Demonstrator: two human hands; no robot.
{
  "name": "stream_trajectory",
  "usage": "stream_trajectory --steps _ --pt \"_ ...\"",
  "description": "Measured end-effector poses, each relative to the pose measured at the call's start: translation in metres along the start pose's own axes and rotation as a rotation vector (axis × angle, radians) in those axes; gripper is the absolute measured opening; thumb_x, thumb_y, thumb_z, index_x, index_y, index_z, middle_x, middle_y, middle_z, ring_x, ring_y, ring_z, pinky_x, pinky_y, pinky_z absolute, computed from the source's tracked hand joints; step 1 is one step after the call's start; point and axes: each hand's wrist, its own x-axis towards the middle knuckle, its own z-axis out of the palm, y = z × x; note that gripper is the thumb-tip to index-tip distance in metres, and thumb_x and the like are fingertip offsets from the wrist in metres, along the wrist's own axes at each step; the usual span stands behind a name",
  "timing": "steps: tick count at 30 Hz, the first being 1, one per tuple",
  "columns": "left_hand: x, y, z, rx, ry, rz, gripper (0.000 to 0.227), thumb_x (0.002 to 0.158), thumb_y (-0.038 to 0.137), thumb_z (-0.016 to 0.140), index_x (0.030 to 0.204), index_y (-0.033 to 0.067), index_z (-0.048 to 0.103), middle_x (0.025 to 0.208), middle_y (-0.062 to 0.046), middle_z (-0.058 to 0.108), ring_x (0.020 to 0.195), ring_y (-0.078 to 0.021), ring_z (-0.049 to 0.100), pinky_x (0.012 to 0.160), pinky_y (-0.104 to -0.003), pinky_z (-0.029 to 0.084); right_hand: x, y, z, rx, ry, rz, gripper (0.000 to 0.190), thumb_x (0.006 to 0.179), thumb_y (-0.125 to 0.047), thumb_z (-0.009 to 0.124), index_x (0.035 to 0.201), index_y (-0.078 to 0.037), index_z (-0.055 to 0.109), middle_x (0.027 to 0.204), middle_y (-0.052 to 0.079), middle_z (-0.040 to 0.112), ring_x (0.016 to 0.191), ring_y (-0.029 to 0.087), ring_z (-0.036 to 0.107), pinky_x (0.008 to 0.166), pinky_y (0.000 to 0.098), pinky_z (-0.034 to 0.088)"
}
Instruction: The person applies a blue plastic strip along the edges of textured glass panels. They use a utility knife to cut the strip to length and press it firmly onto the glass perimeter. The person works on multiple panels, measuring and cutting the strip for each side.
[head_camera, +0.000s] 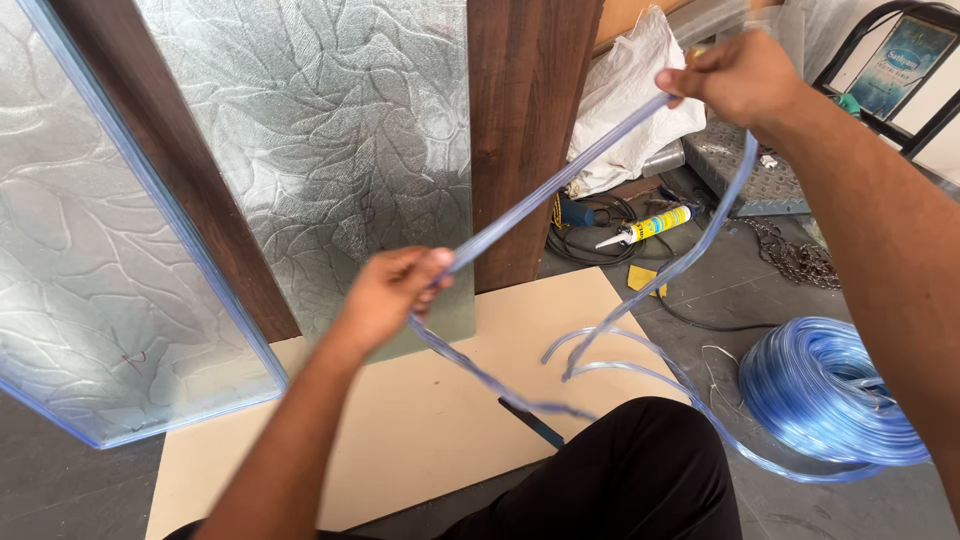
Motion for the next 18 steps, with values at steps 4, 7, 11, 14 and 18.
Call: stream_trajectory --steps 4,7,11,14,18 --pt "-0.006 -0.001 -0.053 0.020 0.001 -0.033 0.045 0.094 0.045 0.069 0.083 0.0020 0.071 0.062 0.003 0.053 0.056 -0.0087 0.047 0.055 -0.029 0.041 -0.001 0.032 0.013 0.053 0.031 -0.071 0.042 0.091 -0.052 0.082 0.100 -0.011 0.084 0.096 0.013 0.074 0.089 0.022 0.064 0.083 0.0387 0.049" --pt "-0.011 0.003 -0.096 -0.027 0.042 -0.087 0.044 0.090 0.043 0.074 0.082 -0.0003 0.070 0.059 0.001 0.050 0.054 -0.0118 0.047 0.055 -0.032 0.045 -0.006 0.058 0.020 0.025 0.054 0.059 0.045 0.092 -0.054 0.081 0.105 -0.011 0.082 0.102 0.015 0.074 0.092 0.024 0.065 0.087 0.0400 0.049" --pt "-0.031 0.022 -0.149 0.137 0.144 -0.158 0.050 0.088 0.047 0.076 0.082 -0.0026 0.071 0.059 -0.002 0.049 0.058 -0.0150 0.052 0.061 -0.034 0.050 -0.015 0.088 0.024 0.036 -0.009 0.282 0.046 0.094 -0.056 0.075 0.110 -0.014 0.082 0.105 0.023 0.072 0.100 0.047 0.062 0.089 0.0550 0.046" --pt "-0.028 0.027 -0.143 0.300 0.186 -0.189 0.053 0.085 0.053 0.075 0.086 0.0001 0.074 0.067 -0.001 0.056 0.065 -0.0138 0.054 0.065 -0.032 0.050 -0.014 0.089 0.049 -0.463 -0.283 0.097 0.050 0.087 -0.066 0.068 0.110 -0.026 0.087 0.116 0.006 0.079 0.112 0.027 0.068 0.101 0.0461 0.051" --pt "0.006 0.019 -0.080 0.336 0.090 -0.185 0.052 0.083 0.060 0.068 0.095 0.0109 0.077 0.080 0.008 0.069 0.073 -0.0081 0.058 0.066 -0.029 0.050 -0.060 0.006 0.167 -0.169 -0.190 -0.283 0.057 0.083 -0.065 0.071 0.126 -0.027 0.073 0.126 0.004 0.073 0.113 0.025 0.069 0.099 0.0390 0.052"
